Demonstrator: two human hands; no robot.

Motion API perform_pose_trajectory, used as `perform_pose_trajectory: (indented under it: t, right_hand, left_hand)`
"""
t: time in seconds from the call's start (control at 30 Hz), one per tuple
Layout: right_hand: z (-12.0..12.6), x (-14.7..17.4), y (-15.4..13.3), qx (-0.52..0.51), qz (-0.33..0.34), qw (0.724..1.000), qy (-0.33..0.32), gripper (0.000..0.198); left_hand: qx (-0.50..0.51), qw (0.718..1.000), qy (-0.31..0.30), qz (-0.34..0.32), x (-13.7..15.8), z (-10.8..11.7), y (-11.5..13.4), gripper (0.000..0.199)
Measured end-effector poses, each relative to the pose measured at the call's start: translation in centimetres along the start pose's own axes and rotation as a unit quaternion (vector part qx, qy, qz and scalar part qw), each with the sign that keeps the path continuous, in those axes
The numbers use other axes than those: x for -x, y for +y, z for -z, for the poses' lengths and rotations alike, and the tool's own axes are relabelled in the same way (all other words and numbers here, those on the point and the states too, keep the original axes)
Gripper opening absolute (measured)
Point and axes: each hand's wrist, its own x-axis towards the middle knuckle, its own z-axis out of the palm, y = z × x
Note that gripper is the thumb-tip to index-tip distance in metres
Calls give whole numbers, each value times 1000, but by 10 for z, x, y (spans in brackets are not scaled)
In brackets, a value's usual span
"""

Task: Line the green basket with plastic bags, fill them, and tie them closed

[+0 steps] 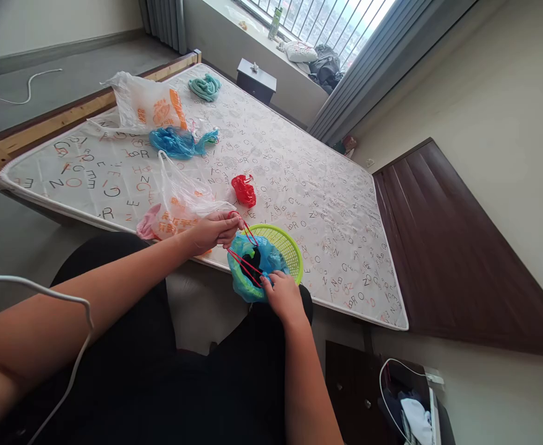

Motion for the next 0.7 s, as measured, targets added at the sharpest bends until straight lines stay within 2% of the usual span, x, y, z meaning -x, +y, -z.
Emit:
perform_pose_trajectory:
  t: [0.1, 0.2, 0.3, 0.37, 0.43, 0.47, 0.57, 0.63, 0.67, 0.7]
  right_hand:
    - [6, -3, 11, -11, -24, 999, 22, 39]
    - [14, -8, 11, -47, -27, 996, 70, 44]
    - [23, -12, 1, -84, 16, 988, 131, 42]
    - [26, -12, -7, -114, 56, 981, 146, 42]
    - [27, -11, -11, -148, 75, 976, 143, 44]
    - [27, -10, -12, -161, 70, 974, 141, 44]
    - [23, -7, -5, -162, 8, 976, 145, 33]
    - [19, -6, 2, -145, -39, 979, 139, 13]
    - [18, -7, 7, -133, -56, 981, 130, 10]
    - [18, -7, 11, -119, -66, 984, 119, 29]
  left_hand:
    - [-6, 1000, 15, -23, 1, 6, 12, 29]
    - [-6, 999, 33, -37, -1, 12, 17, 40]
    - [3, 999, 43, -33, -3, 17, 22, 61]
    - [-4, 999, 44, -29, -3, 24, 31, 68]
    - [-24, 999, 41, -5, -2, 36, 46, 63]
    - [-35, 998, 41, 21, -2, 43, 53, 54]
    - [-63, 993, 52, 90, -2, 64, 68, 30]
    - [-62, 991, 73, 97, -3, 72, 70, 21]
    - [-58, 990, 82, 95, -4, 74, 69, 18]
    - [-55, 990, 87, 96, -5, 76, 68, 17]
